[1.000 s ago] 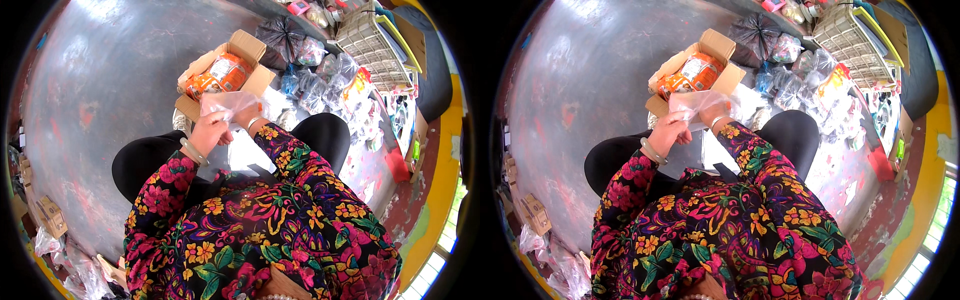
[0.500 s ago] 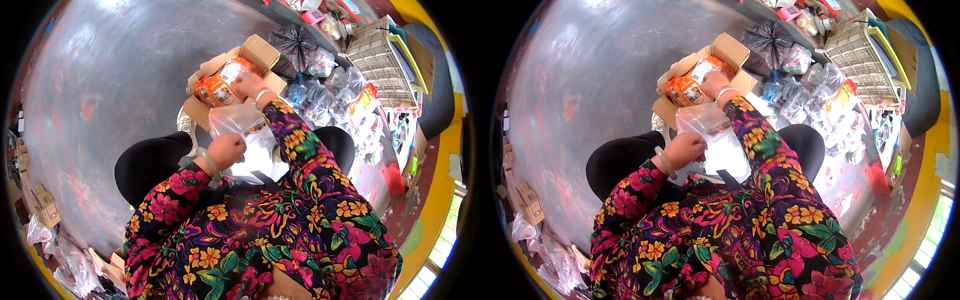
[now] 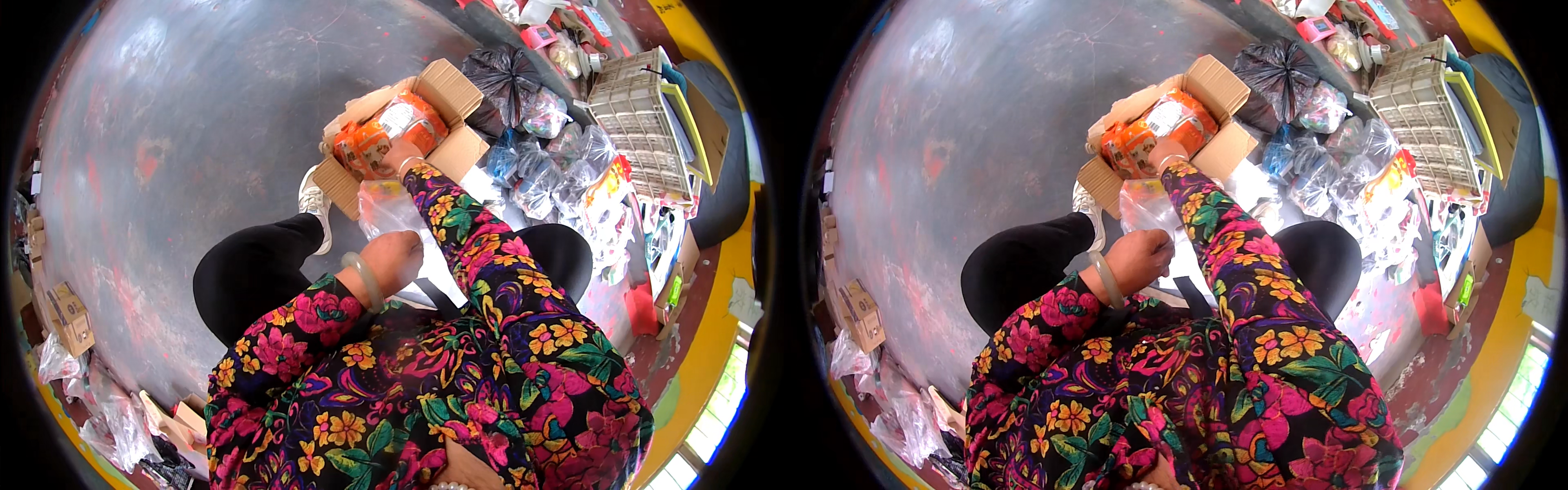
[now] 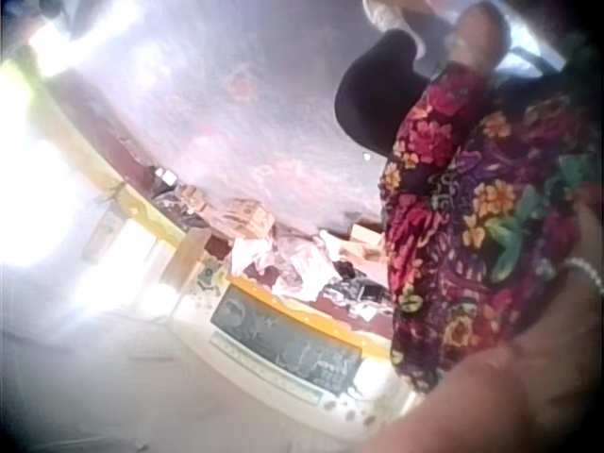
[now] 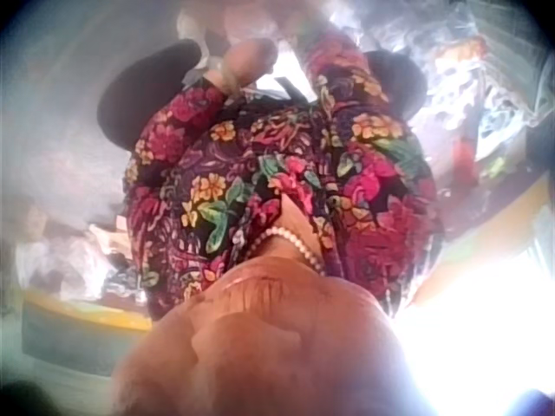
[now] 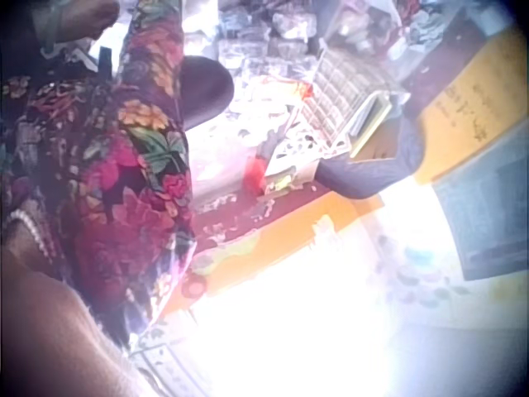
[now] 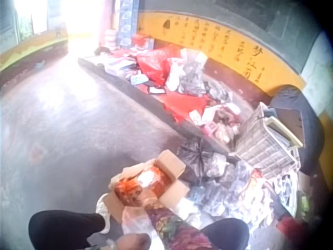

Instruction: The person sits on the floor and packs multiple snack packets into a clear plastic bag. They take packets from a cardboard box, open the plastic bag, insert the snacks one by one, and place the filled bag on the floor.

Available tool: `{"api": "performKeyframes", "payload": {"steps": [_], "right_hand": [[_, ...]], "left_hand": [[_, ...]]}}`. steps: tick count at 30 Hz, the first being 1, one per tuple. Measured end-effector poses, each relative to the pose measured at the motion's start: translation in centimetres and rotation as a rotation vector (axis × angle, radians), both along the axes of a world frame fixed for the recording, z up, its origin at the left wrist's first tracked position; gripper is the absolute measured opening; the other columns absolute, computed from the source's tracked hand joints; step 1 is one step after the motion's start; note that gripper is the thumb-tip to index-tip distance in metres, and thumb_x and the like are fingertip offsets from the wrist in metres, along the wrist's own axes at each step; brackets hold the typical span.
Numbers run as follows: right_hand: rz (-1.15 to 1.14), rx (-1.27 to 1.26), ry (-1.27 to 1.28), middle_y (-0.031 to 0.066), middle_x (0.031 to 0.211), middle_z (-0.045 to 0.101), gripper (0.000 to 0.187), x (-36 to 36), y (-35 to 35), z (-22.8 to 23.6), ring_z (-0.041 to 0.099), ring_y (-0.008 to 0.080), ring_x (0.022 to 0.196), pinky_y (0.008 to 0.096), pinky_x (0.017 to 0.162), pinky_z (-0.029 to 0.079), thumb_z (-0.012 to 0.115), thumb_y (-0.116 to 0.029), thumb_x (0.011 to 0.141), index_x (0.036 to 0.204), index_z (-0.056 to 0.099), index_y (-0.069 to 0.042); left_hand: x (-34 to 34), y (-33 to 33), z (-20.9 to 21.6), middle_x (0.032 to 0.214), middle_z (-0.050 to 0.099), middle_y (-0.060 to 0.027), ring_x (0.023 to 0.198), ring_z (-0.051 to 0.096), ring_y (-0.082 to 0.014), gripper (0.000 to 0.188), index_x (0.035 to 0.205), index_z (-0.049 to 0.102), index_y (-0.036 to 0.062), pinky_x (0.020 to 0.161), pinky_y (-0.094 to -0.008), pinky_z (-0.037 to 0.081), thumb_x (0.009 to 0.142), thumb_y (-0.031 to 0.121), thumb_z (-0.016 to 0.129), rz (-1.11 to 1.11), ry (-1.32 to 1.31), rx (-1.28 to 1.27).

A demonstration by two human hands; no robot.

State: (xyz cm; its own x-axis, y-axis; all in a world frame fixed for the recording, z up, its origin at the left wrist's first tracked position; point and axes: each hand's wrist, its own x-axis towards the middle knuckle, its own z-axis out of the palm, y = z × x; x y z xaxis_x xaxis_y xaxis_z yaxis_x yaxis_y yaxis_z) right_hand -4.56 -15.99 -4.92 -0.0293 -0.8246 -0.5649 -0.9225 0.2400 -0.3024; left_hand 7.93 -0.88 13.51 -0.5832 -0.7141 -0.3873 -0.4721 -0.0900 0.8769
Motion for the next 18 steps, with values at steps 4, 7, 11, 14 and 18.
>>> {"api": "performKeyframes", "payload": {"steps": [4,7,11,14,18], "right_hand": [[-0.041,-0.102,-0.335,0.0135,0.085,0.061,0.044,-3.8,-1.0,1.0,0.06,0.0227,0.076,0.0318,0.069,0.047,0.073,-0.022,0.059,0.096,0.058,-0.003],[-0.444,0.073,-0.973,0.0054,0.086,0.062,0.03,-5.1,-1.4,4.2,0.06,0.0153,0.075,0.0285,0.069,0.049,0.065,-0.005,0.069,0.098,0.058,-0.004],[-0.652,0.183,-1.333,0.0019,0.089,0.061,0.023,-7.6,-1.5,9.7,0.059,0.0149,0.082,0.0304,0.075,0.048,0.062,-0.004,0.075,0.097,0.058,-0.007],[-0.649,0.135,-1.355,0.0009,0.088,0.062,0.021,-8.9,-1.0,14.4,0.057,0.0136,0.084,0.0291,0.075,0.046,0.062,-0.006,0.076,0.096,0.058,-0.007],[-0.521,-0.067,-1.339,0.0003,0.09,0.062,0.015,-13.0,0.3,20.3,0.056,0.0118,0.085,0.027,0.075,0.043,0.062,-0.009,0.077,0.092,0.062,-0.007]], "left_hand": [[-0.3,0.2,-0.3,0.062,0.059,-0.0131,0.058,0.062,-0.0226,0.019,0.076,0.055,-0.0026,0.056,-0.0324,0.047,0.081,0.013,0.047,-0.026,0.008,-0.074],[-0.2,0.1,-0.8,0.063,0.059,-0.0126,0.057,0.062,-0.0217,0.018,0.076,0.055,-0.0027,0.056,-0.0314,0.048,0.081,0.013,0.046,-0.032,-0.013,-0.05],[-0.3,-0.8,0.1,0.064,0.061,-0.0123,0.057,0.062,-0.0208,0.019,0.076,0.055,-0.0035,0.057,-0.0298,0.049,0.081,0.012,0.046,-0.053,-0.024,0.08],[-0.1,-0.9,-0.5,0.065,0.061,-0.0129,0.058,0.062,-0.0203,0.018,0.075,0.055,-0.0042,0.056,-0.0297,0.05,0.08,0.011,0.046,-0.053,0.002,0.057],[-0.8,-1.3,-0.2,0.065,0.06,-0.0133,0.057,0.061,-0.0187,0.018,0.076,0.054,-0.0053,0.054,-0.028,0.05,0.08,0.011,0.046,-0.082,0.01,0.116]]}}
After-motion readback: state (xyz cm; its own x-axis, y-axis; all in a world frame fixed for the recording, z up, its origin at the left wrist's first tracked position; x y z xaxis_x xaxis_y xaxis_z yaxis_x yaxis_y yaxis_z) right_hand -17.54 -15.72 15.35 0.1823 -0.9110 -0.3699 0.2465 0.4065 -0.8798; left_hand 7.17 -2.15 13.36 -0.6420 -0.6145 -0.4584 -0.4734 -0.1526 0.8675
